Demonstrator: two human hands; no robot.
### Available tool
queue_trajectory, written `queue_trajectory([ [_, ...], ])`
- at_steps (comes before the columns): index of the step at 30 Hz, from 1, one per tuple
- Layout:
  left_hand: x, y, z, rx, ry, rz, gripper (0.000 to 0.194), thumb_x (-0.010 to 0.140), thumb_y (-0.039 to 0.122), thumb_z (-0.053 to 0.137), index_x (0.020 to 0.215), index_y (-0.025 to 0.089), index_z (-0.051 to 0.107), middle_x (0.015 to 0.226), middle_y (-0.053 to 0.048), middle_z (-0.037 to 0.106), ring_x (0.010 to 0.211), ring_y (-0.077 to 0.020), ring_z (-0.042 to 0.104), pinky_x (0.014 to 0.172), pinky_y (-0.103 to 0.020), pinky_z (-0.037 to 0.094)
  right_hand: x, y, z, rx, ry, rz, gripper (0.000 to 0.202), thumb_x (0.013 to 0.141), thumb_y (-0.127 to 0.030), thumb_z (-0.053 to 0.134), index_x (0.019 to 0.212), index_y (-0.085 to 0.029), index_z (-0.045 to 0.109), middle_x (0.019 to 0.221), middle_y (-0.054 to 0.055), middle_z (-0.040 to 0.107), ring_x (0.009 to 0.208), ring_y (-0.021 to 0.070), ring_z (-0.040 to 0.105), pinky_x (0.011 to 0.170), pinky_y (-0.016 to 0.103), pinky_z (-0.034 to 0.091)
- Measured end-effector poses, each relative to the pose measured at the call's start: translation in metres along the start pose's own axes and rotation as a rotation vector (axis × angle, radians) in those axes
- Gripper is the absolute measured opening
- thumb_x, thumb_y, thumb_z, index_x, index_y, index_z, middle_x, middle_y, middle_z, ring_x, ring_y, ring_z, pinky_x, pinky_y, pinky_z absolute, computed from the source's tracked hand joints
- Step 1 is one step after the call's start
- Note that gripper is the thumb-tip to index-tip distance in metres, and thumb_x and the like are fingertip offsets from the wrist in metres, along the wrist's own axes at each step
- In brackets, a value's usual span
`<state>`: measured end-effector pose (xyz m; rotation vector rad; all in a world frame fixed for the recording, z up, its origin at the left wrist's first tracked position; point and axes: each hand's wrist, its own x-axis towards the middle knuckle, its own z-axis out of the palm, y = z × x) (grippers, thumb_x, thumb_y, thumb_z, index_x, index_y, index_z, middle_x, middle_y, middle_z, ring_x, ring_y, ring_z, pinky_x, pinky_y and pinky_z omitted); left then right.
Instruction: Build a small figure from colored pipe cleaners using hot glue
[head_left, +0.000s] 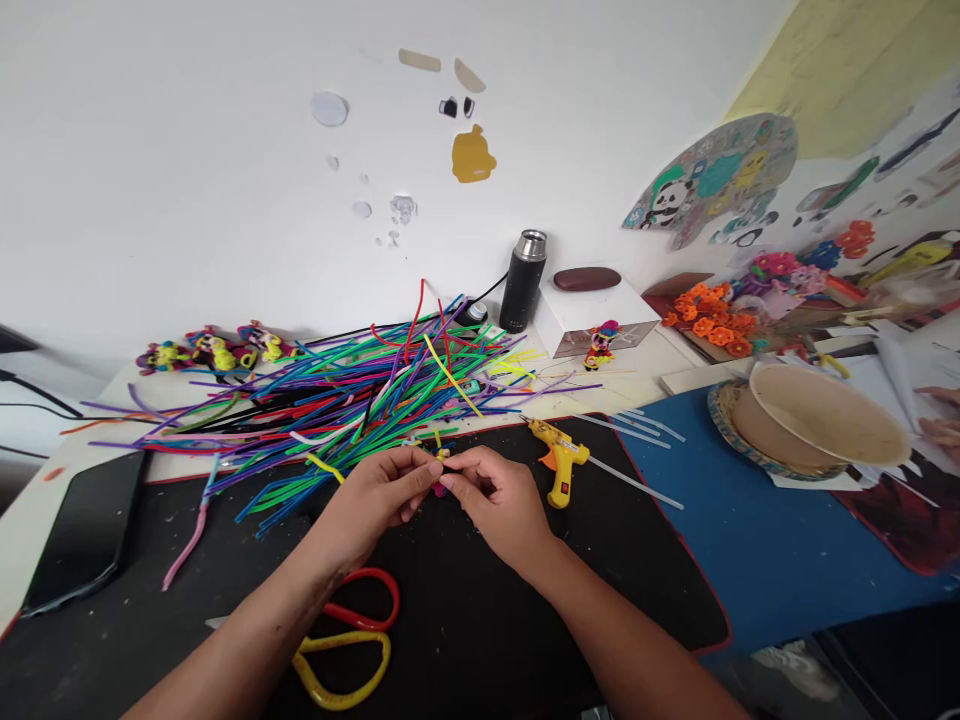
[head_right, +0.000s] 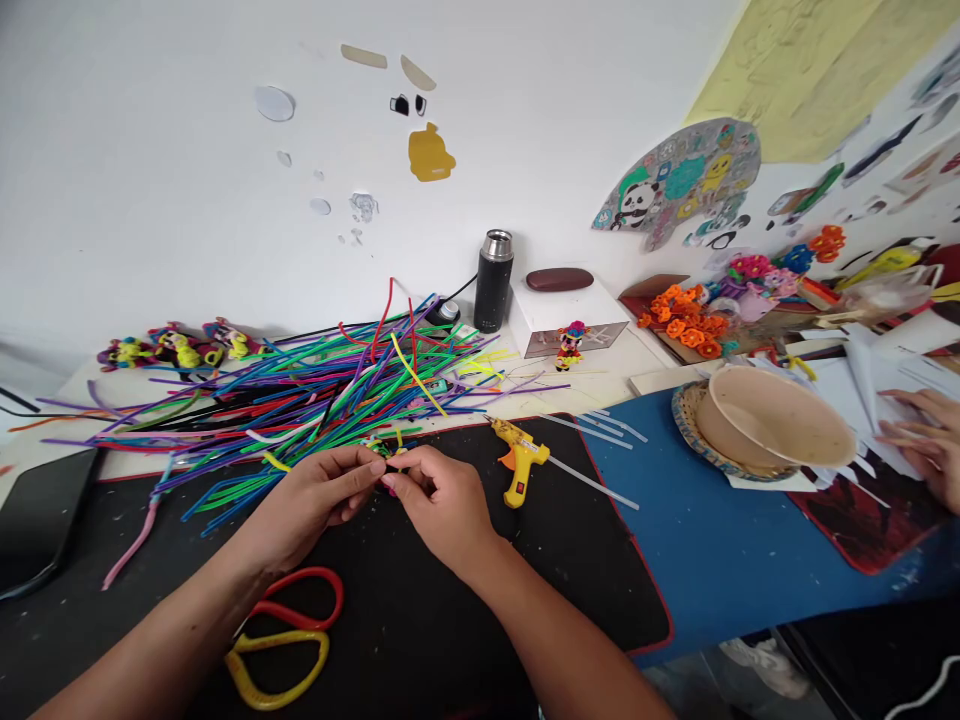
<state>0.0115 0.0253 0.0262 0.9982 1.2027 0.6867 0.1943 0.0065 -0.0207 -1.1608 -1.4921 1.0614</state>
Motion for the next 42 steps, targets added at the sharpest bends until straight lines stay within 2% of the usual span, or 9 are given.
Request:
queue_trajectory([
  [12,0.004,-0.004,0.003,0.08,0.002,0.014,0.048,0.071,0.063,0.084,0.069,0.018,0.067,0.055,0.005,0.048,0.049,-0.0092,0.036,0.048,-0.023,0.024,-0.002,0.009,-0.002,-0.028,-0.019,0.017,0.015,0.094,-0.035,0.073,0.095,-0.021,0.079,0.065,-0.003,0.058,0.057,0.0128,0.048,0.057,0.026,0.038],
  [19,0.0,0.0,0.005,0.181,0.045,0.109,0.052,0.077,0.069,0.077,0.074,0.018,0.068,0.055,0.005,0.047,0.05,-0.0103,0.037,0.049,-0.023,0.026,-0.002,0.004,-0.002,0.135,-0.061,0.151,0.023,0.095,-0.041,0.07,0.105,-0.021,0.073,0.059,-0.006,0.056,0.047,0.011,0.048,0.048,0.023,0.037],
  [25,-0.003,-0.003,0.004,0.329,0.101,0.197,0.048,0.085,0.065,0.072,0.076,0.018,0.07,0.061,0.003,0.053,0.055,-0.0126,0.043,0.052,-0.024,0.032,-0.002,0.002,-0.001,0.273,-0.06,0.256,0.028,0.096,-0.048,0.066,0.096,-0.019,0.068,0.055,-0.007,0.055,0.039,0.0084,0.043,0.041,0.021,0.033],
  [31,-0.007,-0.009,-0.001,0.474,0.149,0.415,0.026,0.088,0.043,0.075,0.104,0.022,0.077,0.073,0.0,0.067,0.066,-0.0179,0.06,0.064,-0.027,0.046,-0.001,-0.001,-0.001,0.336,-0.095,0.325,0.035,0.09,-0.054,0.072,0.084,-0.02,0.063,0.049,-0.01,0.047,0.035,0.0073,0.04,0.037,0.02,0.028],
  [35,-0.008,-0.015,-0.005,0.7,0.124,0.585,0.015,0.095,0.035,0.069,0.099,0.023,0.077,0.088,-0.005,0.076,0.076,-0.0197,0.069,0.071,-0.028,0.051,-0.002,0.001,0.001,0.383,-0.12,0.362,0.042,0.087,-0.06,0.073,0.083,-0.02,0.062,0.049,-0.01,0.048,0.034,0.0066,0.038,0.036,0.02,0.025],
  [39,-0.008,-0.017,-0.008,0.886,0.132,0.753,0.017,0.1,0.031,0.064,0.104,0.022,0.077,0.091,-0.007,0.079,0.08,-0.0207,0.074,0.072,-0.028,0.052,-0.003,0.003,0.002,0.417,-0.134,0.389,0.043,0.087,-0.062,0.073,0.084,-0.02,0.062,0.048,-0.011,0.046,0.033,0.0064,0.038,0.036,0.02,0.023],
  [42,-0.008,-0.017,-0.01,0.968,0.139,0.814,0.02,0.102,0.031,0.061,0.105,0.022,0.079,0.092,-0.009,0.08,0.082,-0.0221,0.075,0.072,-0.028,0.054,-0.003,0.003,0.002,0.432,-0.14,0.396,0.044,0.086,-0.063,0.073,0.084,-0.02,0.062,0.049,-0.011,0.046,0.033,0.0064,0.037,0.035,0.02,0.023],
])
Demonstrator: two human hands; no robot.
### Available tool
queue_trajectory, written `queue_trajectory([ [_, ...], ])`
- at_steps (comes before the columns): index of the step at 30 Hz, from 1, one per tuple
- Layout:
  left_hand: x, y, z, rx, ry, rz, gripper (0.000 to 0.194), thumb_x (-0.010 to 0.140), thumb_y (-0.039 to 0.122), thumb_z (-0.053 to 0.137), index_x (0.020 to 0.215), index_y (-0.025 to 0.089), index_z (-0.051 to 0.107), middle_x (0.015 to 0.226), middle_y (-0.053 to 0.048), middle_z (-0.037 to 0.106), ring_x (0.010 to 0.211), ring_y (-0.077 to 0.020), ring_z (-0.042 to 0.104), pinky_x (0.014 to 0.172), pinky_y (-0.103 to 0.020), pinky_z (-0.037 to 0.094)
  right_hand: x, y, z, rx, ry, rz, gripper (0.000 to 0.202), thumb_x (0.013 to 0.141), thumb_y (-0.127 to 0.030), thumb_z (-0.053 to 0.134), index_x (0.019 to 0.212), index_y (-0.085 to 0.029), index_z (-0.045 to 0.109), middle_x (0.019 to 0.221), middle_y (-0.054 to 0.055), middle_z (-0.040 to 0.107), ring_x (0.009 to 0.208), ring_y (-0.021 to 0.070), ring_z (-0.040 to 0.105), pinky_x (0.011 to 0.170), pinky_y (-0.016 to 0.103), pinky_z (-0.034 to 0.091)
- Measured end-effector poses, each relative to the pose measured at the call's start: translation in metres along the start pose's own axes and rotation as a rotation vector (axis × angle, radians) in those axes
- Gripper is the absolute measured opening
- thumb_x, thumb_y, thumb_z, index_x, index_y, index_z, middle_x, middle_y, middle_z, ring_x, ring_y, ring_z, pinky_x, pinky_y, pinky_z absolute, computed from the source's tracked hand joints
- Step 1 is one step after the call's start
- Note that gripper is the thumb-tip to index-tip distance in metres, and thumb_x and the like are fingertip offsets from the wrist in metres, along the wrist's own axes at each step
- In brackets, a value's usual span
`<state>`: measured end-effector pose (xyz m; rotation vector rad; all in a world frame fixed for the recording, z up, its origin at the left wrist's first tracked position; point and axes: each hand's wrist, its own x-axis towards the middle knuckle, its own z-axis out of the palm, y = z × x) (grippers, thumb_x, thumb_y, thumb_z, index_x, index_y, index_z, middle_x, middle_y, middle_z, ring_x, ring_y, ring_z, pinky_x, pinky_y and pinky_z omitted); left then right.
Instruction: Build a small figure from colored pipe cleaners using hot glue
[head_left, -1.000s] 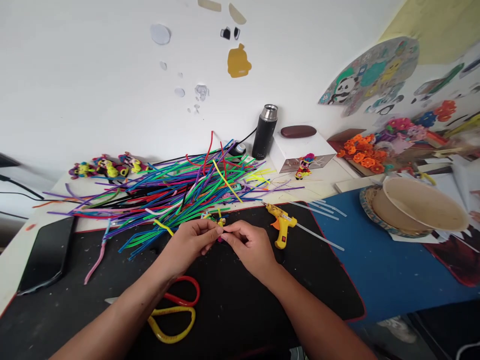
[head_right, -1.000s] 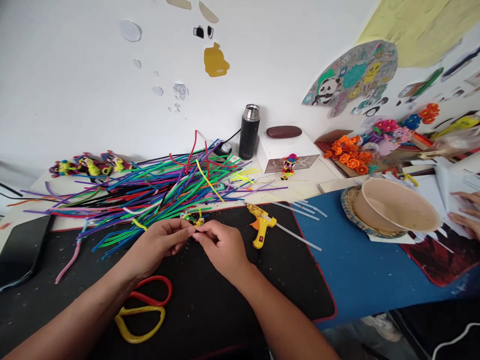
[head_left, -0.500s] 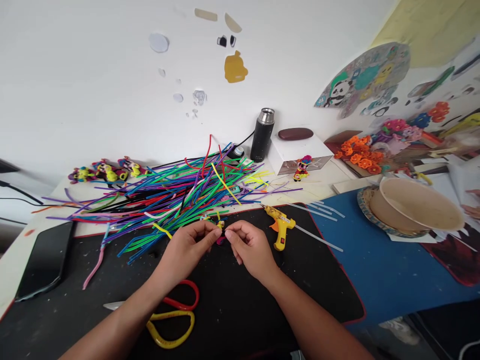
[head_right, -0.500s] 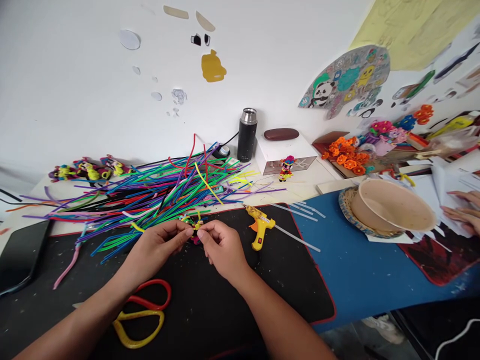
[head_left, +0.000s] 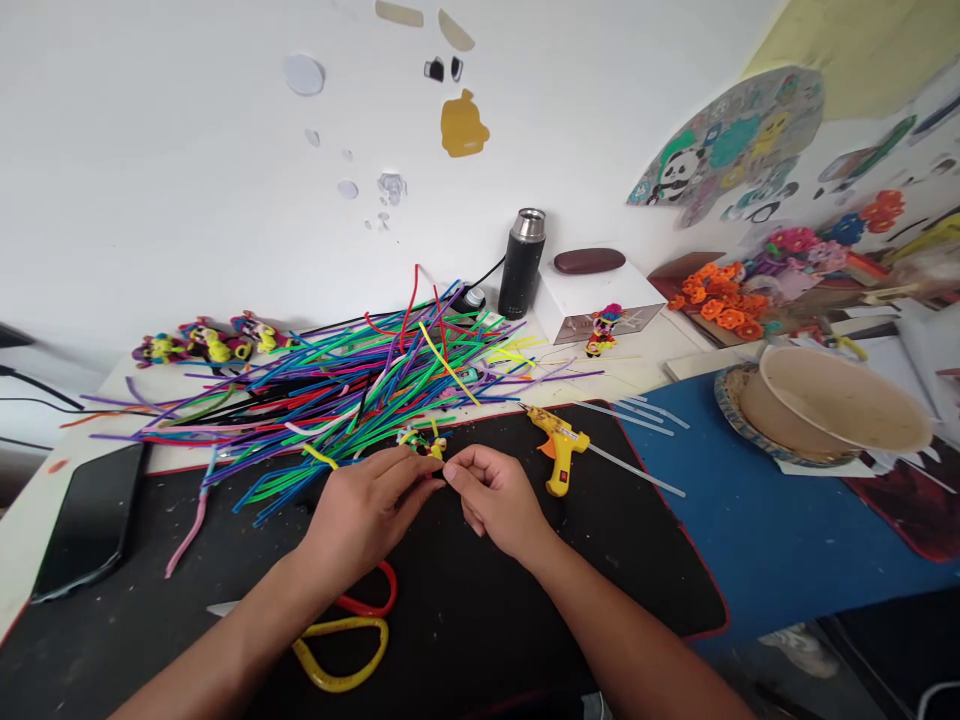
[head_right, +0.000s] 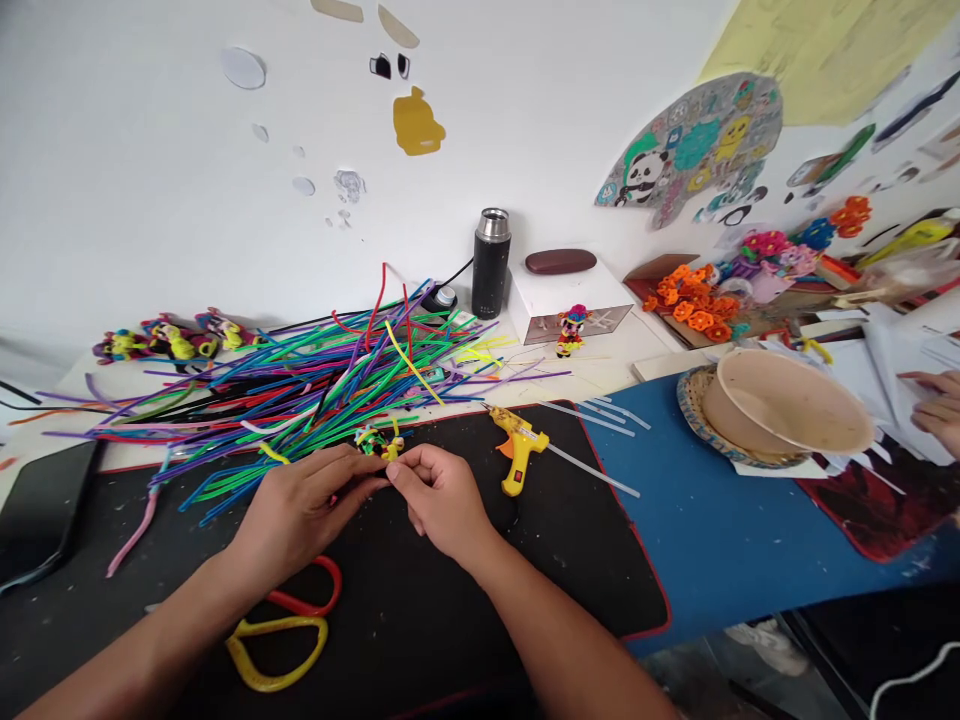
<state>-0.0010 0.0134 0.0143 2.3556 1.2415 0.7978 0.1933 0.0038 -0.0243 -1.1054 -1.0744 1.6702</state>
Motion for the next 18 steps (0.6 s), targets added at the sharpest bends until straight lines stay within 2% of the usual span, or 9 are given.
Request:
queue_trajectory([
  [4,-0.0012,-0.0004,0.0002,0.021,-0.017,0.008,0.023,0.103,0.032,0.06,0.105,0.023,0.08,0.097,-0.01,0.082,0.086,-0.0225,0.077,0.074,-0.028,0.057,-0.0002,-0.0009,0.0,0.009,-0.011,-0.001,0.045,0.086,-0.063,0.074,0.084,-0.02,0.062,0.049,-0.011,0.046,0.033,0.0066,0.037,0.036,0.021,0.024],
  [12,-0.0001,0.0006,0.0024,0.054,-0.016,0.045,0.023,0.103,0.027,0.058,0.103,0.022,0.081,0.095,-0.009,0.082,0.081,-0.021,0.077,0.07,-0.027,0.057,-0.0002,0.0011,-0.0017,0.014,-0.01,-0.001,0.044,0.086,-0.063,0.074,0.084,-0.02,0.064,0.051,-0.011,0.047,0.033,0.0063,0.037,0.035,0.021,0.023],
  [18,0.0022,0.0008,-0.0002,0.038,-0.007,0.056,0.02,0.101,0.024,0.061,0.103,0.021,0.082,0.092,-0.009,0.082,0.078,-0.0202,0.077,0.069,-0.026,0.057,-0.0016,0.0009,-0.0035,0.017,-0.024,0.0,0.042,0.09,-0.06,0.071,0.089,-0.019,0.066,0.047,-0.011,0.048,0.035,0.0072,0.038,0.038,0.021,0.028],
])
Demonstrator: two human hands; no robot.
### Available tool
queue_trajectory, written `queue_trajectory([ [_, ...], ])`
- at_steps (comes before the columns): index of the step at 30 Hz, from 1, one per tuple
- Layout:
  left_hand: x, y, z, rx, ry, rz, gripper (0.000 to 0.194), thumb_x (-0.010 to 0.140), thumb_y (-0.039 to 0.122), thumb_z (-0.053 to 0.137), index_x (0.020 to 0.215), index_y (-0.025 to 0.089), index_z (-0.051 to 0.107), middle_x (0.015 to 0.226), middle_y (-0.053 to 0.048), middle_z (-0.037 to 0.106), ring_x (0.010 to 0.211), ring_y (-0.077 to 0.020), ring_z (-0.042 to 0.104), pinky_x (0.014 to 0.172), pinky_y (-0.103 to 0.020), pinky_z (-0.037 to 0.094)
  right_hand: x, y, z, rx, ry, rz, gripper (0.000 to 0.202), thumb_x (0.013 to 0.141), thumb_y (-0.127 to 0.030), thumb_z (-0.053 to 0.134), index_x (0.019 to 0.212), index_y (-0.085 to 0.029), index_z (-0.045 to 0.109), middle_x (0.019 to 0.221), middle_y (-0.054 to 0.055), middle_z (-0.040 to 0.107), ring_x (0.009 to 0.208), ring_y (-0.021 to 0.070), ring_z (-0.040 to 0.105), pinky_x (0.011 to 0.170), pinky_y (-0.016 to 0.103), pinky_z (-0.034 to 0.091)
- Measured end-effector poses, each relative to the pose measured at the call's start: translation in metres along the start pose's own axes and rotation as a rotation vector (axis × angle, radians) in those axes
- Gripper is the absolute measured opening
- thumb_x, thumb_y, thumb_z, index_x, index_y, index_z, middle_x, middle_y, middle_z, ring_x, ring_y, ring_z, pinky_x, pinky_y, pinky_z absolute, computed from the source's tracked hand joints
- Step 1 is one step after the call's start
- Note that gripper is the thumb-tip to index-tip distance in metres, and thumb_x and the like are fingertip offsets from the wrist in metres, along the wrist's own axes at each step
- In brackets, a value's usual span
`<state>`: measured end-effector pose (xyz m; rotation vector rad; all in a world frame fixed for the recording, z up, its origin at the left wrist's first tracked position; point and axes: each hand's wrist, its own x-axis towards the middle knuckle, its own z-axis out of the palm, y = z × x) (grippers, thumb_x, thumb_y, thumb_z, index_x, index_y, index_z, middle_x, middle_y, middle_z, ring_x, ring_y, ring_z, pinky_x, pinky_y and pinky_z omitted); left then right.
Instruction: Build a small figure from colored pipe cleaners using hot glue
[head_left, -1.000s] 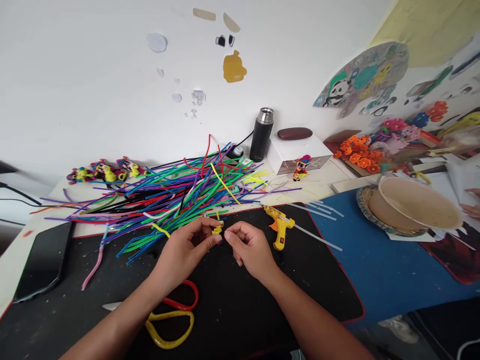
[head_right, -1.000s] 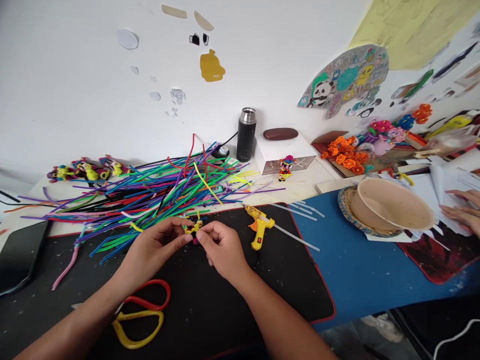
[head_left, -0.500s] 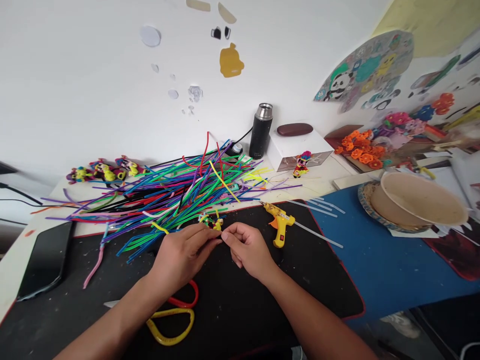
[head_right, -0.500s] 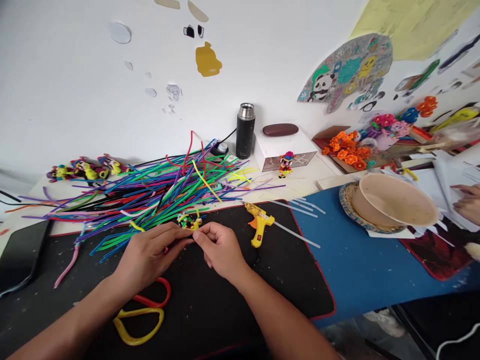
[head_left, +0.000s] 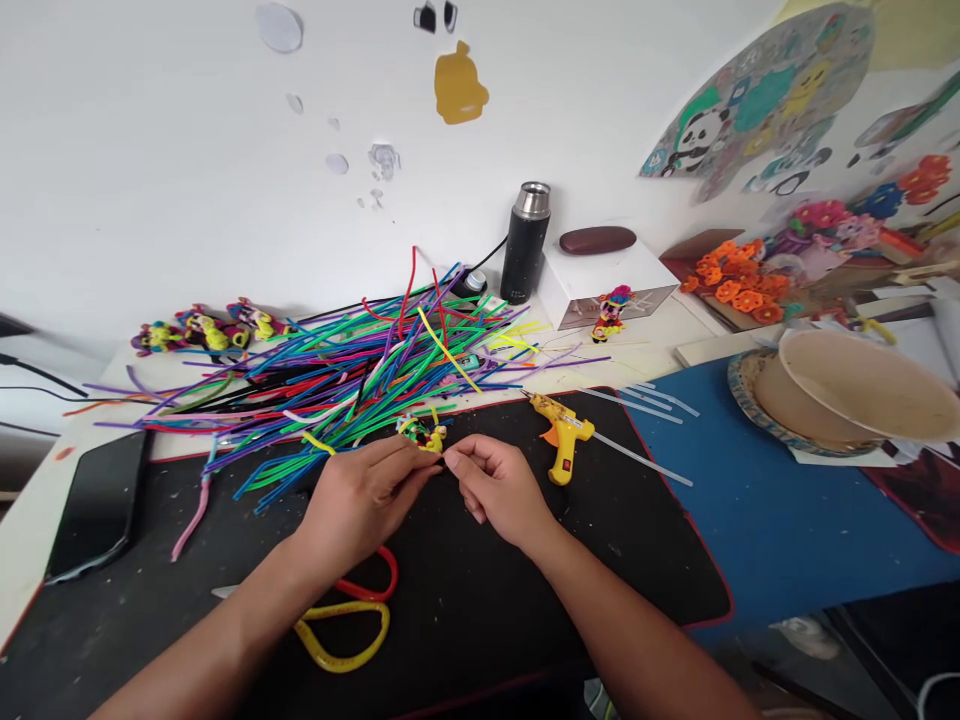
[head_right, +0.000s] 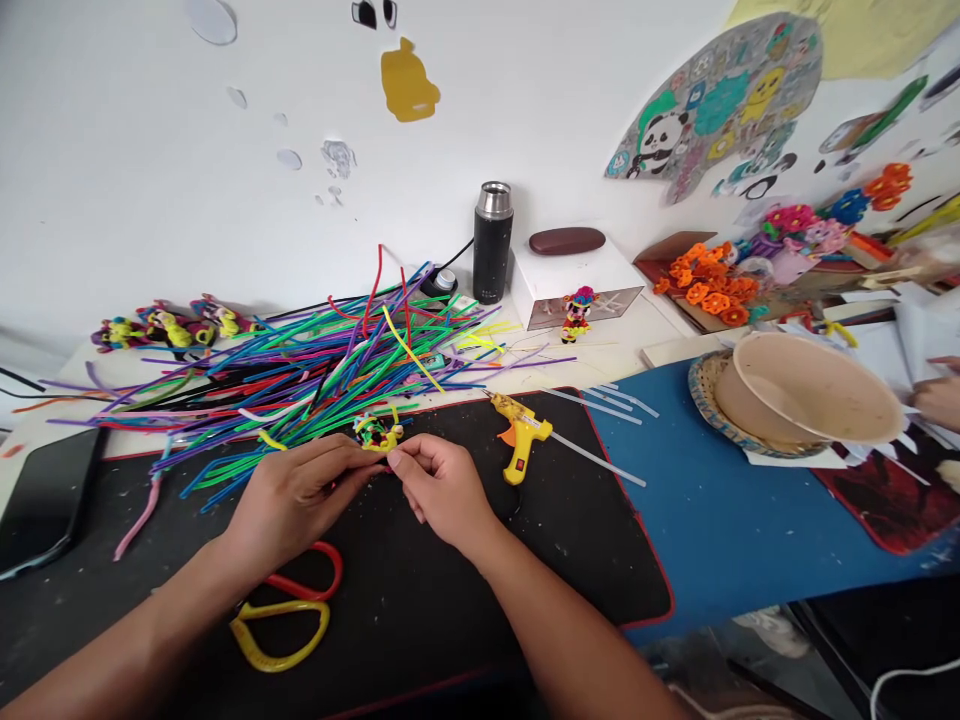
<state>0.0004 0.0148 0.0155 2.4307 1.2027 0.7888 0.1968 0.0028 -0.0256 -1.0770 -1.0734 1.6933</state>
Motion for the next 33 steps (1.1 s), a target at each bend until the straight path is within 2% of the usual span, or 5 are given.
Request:
queue_trajectory([
  [8,-0.001,-0.001,0.0,0.095,0.029,0.065,0.021,0.104,0.029,0.061,0.106,0.019,0.079,0.093,-0.009,0.082,0.079,-0.0199,0.078,0.07,-0.027,0.058,0.002,0.0,-0.002,-0.012,0.008,-0.015,0.035,0.091,-0.053,0.072,0.088,-0.019,0.066,0.049,-0.01,0.049,0.035,0.0069,0.039,0.038,0.021,0.028],
  [17,0.0,0.002,-0.001,0.201,0.046,0.182,0.015,0.106,0.022,0.058,0.107,0.018,0.073,0.088,-0.004,0.079,0.074,-0.0176,0.074,0.066,-0.027,0.054,-0.001,0.005,0.0,-0.037,0.026,-0.03,0.029,0.093,-0.047,0.071,0.086,-0.019,0.066,0.052,-0.011,0.047,0.035,0.0058,0.039,0.037,0.02,0.026],
  [22,0.005,0.001,-0.008,0.09,0.013,0.132,0.012,0.105,0.023,0.061,0.101,0.019,0.072,0.088,-0.003,0.078,0.075,-0.0153,0.074,0.068,-0.024,0.054,0.0,-0.003,-0.003,0.004,0.066,-0.044,0.032,0.091,-0.05,0.072,0.084,-0.019,0.065,0.049,-0.011,0.047,0.035,0.0062,0.038,0.038,0.02,0.028],
  [29,0.041,-0.008,-0.005,0.201,-0.12,0.115,0.012,0.102,0.026,0.064,0.101,0.021,0.075,0.097,-0.003,0.08,0.088,-0.0205,0.076,0.074,-0.029,0.054,-0.028,-0.004,-0.01,0.098,0.047,0.005,0.042,0.089,-0.06,0.073,0.084,-0.02,0.064,0.047,-0.011,0.042,0.034,0.0065,0.035,0.037,0.02,0.024],
  [33,0.07,-0.002,0.013,0.301,-0.287,0.165,0.01,0.099,0.021,0.065,0.096,0.02,0.074,0.094,-0.004,0.079,0.089,-0.0236,0.073,0.074,-0.033,0.052,-0.049,0.012,-0.004,-0.064,-0.016,0.056,0.03,0.093,-0.048,0.071,0.085,-0.019,0.065,0.051,-0.01,0.045,0.039,0.0074,0.038,0.042,0.022,0.028],
])
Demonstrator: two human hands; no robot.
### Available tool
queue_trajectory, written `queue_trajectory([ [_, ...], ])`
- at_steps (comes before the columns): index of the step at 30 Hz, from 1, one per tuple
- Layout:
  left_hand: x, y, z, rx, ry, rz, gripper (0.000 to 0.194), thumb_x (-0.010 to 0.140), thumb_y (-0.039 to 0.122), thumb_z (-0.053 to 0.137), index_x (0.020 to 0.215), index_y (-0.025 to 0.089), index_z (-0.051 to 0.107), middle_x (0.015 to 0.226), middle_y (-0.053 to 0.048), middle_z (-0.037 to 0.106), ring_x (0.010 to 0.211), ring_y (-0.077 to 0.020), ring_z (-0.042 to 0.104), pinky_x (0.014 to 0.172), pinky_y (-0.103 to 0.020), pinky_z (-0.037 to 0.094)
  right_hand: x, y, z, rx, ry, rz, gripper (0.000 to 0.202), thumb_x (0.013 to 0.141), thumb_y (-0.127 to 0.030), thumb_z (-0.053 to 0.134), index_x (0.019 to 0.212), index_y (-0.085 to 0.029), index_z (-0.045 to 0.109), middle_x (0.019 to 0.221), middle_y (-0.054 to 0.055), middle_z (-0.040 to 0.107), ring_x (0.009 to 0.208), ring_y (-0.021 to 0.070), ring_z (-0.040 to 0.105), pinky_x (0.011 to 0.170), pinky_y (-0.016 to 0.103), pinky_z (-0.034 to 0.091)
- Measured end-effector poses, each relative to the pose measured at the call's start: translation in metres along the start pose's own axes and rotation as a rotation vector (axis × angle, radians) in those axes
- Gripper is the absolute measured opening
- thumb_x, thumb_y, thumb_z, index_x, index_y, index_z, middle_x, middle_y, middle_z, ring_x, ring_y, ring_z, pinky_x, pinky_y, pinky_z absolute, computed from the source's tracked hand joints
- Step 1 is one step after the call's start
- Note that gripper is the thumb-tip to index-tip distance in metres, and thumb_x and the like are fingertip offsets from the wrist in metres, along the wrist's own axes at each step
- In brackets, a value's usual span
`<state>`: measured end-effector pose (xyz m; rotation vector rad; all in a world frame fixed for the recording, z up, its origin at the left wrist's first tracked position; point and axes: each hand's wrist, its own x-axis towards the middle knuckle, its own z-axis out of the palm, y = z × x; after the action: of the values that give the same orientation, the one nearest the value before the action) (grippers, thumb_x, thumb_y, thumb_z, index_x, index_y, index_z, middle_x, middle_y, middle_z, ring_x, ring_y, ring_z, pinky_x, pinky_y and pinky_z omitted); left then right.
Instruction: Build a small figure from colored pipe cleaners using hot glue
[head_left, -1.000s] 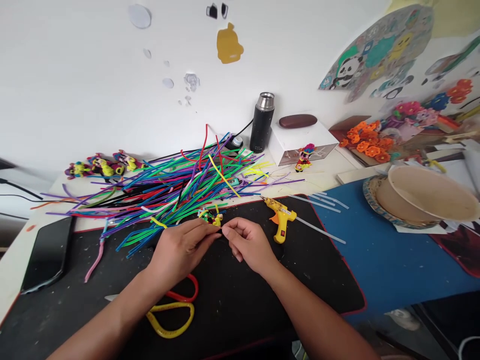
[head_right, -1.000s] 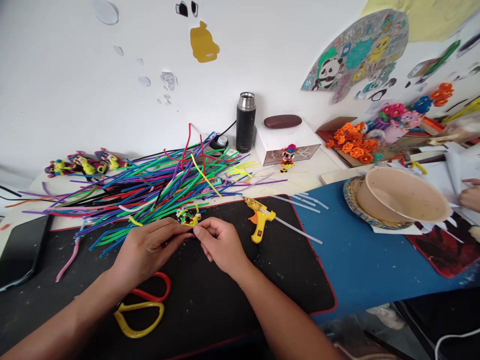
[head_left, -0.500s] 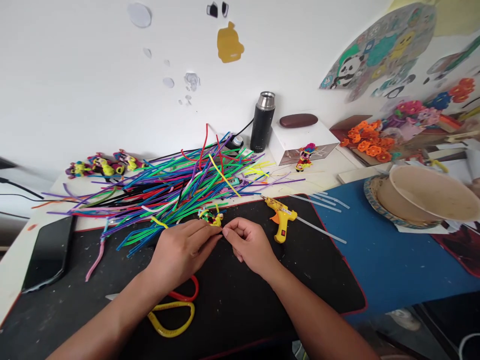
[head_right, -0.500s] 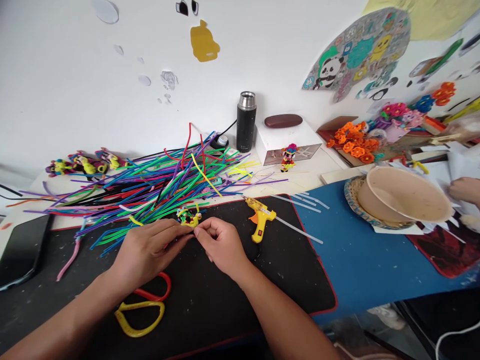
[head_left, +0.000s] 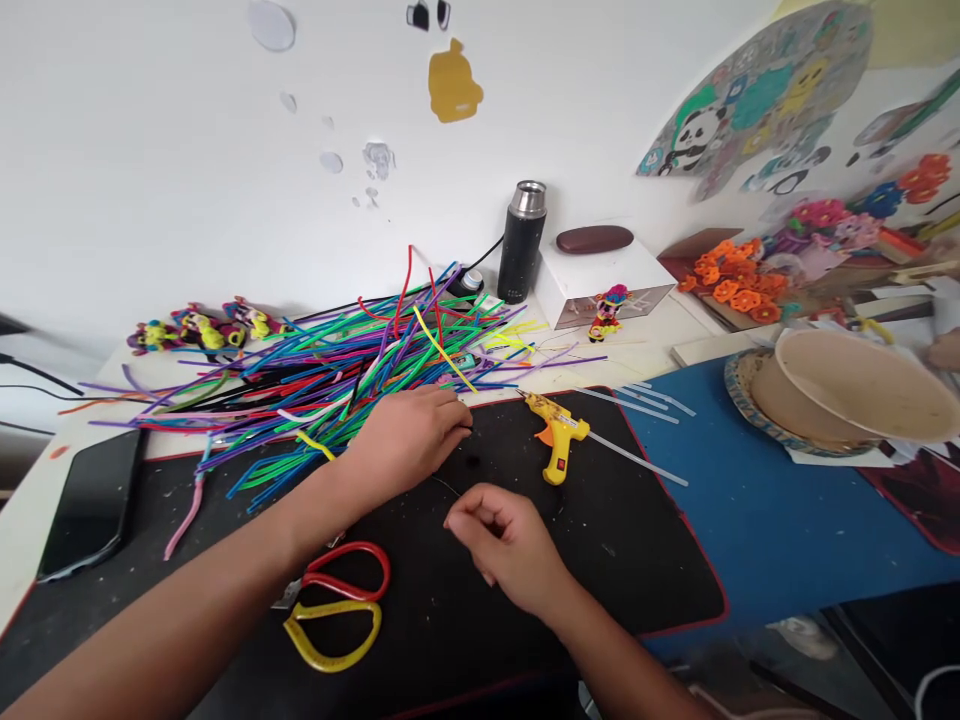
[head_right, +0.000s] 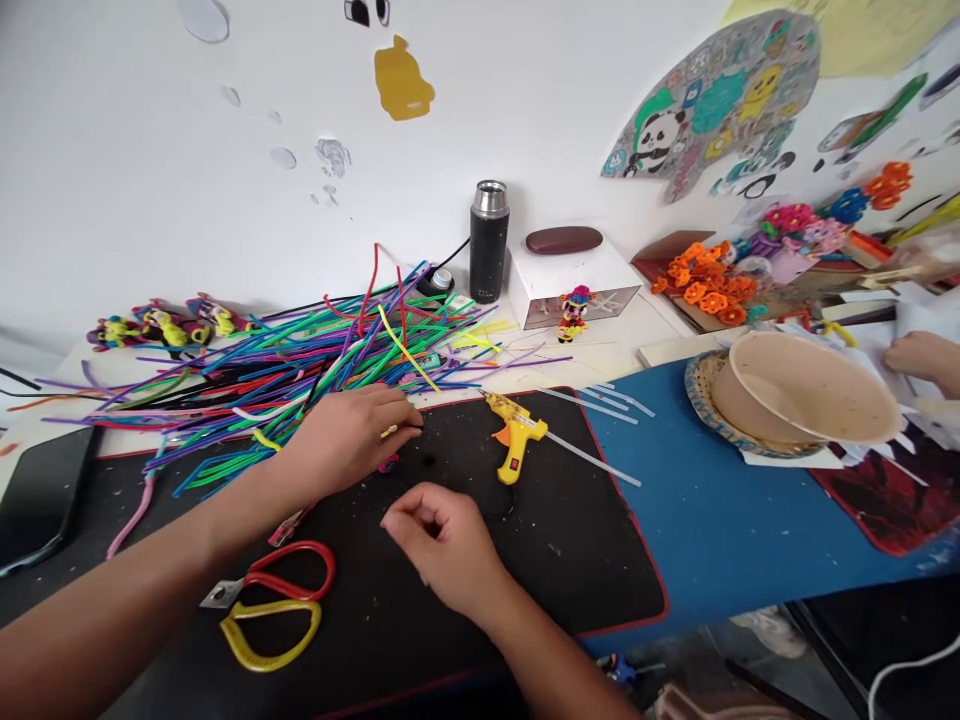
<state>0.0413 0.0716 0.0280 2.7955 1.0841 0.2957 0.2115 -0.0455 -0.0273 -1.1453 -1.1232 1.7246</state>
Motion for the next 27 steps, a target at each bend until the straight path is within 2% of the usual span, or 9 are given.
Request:
queue_trajectory([
  [3,0.018,0.008,0.007,0.055,-0.115,0.068,0.009,0.096,0.016,0.065,0.092,0.019,0.073,0.09,-0.005,0.078,0.086,-0.0249,0.07,0.075,-0.036,0.05,-0.004,0.006,0.004,-0.175,0.028,-0.082,0.018,0.092,-0.035,0.07,0.085,-0.018,0.07,0.059,-0.006,0.053,0.051,0.0096,0.046,0.051,0.022,0.034],
  [5,0.024,0.013,0.011,0.102,-0.163,0.09,0.011,0.094,0.014,0.064,0.088,0.019,0.072,0.085,-0.006,0.076,0.085,-0.0259,0.068,0.076,-0.037,0.049,-0.004,0.006,0.005,-0.213,0.032,-0.089,0.016,0.092,-0.032,0.069,0.087,-0.018,0.073,0.063,-0.004,0.057,0.056,0.011,0.05,0.054,0.023,0.035],
  [13,0.028,0.016,0.015,0.144,-0.305,0.081,0.013,0.095,0.016,0.064,0.087,0.018,0.074,0.083,-0.008,0.075,0.091,-0.0288,0.067,0.081,-0.041,0.047,-0.004,0.006,0.005,-0.363,-0.01,-0.107,0.013,0.094,-0.029,0.069,0.091,-0.02,0.077,0.066,-0.004,0.066,0.058,0.0119,0.057,0.058,0.023,0.038],
  [21,0.025,0.007,0.016,0.057,-0.366,0.121,0.02,0.093,0.009,0.062,0.088,0.021,0.077,0.087,-0.006,0.077,0.096,-0.027,0.066,0.084,-0.038,0.046,-0.004,0.004,0.007,-0.551,-0.073,-0.157,0.01,0.096,-0.025,0.069,0.095,-0.022,0.079,0.075,-0.001,0.075,0.065,0.0129,0.064,0.064,0.023,0.041],
  [27,0.025,0.007,0.019,0.031,-0.306,0.085,0.014,0.089,0.007,0.066,0.09,0.02,0.072,0.087,-0.005,0.074,0.09,-0.0254,0.066,0.08,-0.037,0.046,-0.005,0.003,0.007,-0.603,-0.1,-0.142,0.011,0.098,-0.027,0.069,0.099,-0.022,0.078,0.079,-0.001,0.077,0.069,0.0146,0.068,0.066,0.024,0.043],
])
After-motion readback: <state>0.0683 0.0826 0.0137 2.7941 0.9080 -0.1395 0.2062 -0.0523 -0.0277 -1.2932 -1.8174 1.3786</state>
